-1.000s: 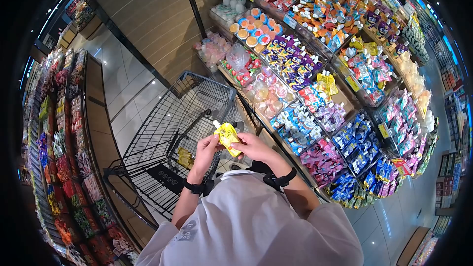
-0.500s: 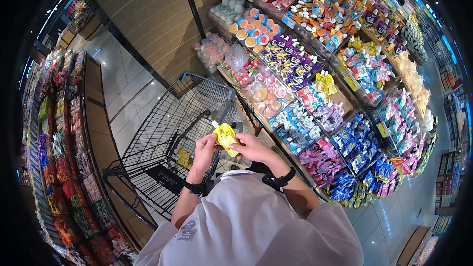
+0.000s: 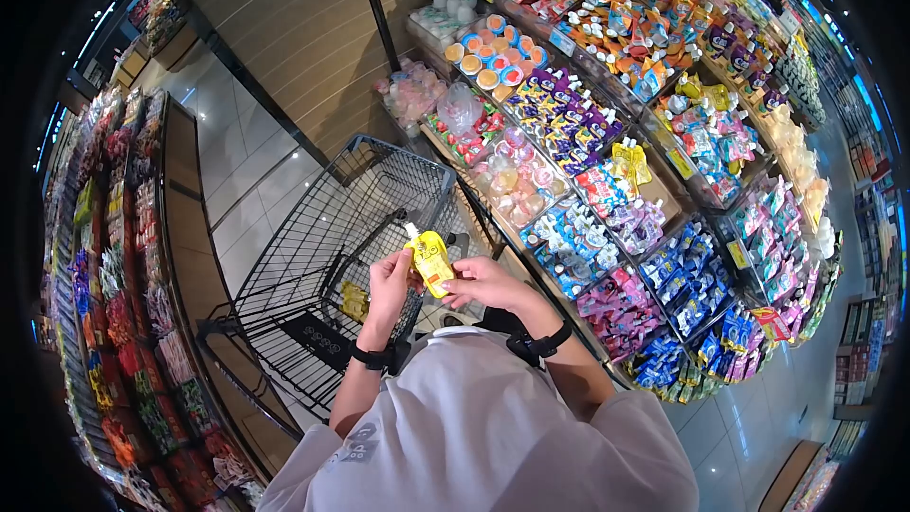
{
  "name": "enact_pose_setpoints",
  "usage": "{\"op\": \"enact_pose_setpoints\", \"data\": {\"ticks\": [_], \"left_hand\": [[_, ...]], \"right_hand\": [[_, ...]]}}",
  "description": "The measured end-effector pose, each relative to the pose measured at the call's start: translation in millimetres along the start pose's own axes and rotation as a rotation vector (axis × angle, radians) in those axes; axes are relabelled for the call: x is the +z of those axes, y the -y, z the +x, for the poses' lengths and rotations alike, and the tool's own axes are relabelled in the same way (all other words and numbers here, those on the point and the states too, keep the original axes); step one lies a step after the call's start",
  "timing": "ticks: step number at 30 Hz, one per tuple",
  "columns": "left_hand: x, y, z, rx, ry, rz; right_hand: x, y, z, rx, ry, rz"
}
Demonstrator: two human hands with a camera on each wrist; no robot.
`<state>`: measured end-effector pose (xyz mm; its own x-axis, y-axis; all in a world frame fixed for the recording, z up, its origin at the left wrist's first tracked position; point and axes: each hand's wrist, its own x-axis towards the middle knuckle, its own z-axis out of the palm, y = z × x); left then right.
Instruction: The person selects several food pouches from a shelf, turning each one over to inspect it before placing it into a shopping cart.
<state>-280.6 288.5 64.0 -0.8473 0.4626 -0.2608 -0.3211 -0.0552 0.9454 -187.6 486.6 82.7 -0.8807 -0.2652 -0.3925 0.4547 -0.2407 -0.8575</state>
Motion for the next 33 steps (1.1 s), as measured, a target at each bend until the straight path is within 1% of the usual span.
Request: {"op": "enact_pose_setpoints", "data": {"ticks": [1, 5, 7, 10, 14, 19, 22, 23, 25, 26, 28, 33], "left_hand": [[-1, 0, 0, -0.014, 0.029, -0.064], [-1, -5, -6, -0.044, 0.041, -0.041], [-3, -3, -6, -0.054, 0.090, -0.058], [-1, -9, -8, -0.067, 0.098, -0.023], [-3, -5, -6, -0.087, 0.105, -0.054], [-5, -1, -6, -0.146, 0.023, -0.086], [-10, 12, -3, -0.134, 0.025, -0.104], [-9, 7, -4, -0.135, 0.024, -0.105], [-5, -5, -6, -0.178, 0.036, -0.132], [-6, -3, -5, -0.178, 0.034, -0.134], [-11, 3, -2, -0.197, 0.114, -0.190], [-10, -1, -5, -0.159, 0.118, -0.170]], "right_hand": [[0, 0, 0, -0.008, 0.002, 0.010], [2, -2, 0, -0.014, -0.022, 0.050], [0, -9, 3, -0.045, -0.051, 0.021], [1, -6, 2, -0.060, -0.056, 0.018], [2, -3, 1, -0.051, -0.051, 0.017], [2, -7, 4, -0.073, -0.051, 0.028], [4, -4, 4, -0.053, -0.057, 0.039], [4, -4, 4, -0.052, -0.057, 0.039], [4, -5, 6, -0.065, -0.053, 0.039], [4, -4, 6, -0.064, -0.051, 0.038], [5, -2, 6, -0.061, -0.055, 0.033], [3, -7, 9, -0.050, -0.053, -0.007]]}}
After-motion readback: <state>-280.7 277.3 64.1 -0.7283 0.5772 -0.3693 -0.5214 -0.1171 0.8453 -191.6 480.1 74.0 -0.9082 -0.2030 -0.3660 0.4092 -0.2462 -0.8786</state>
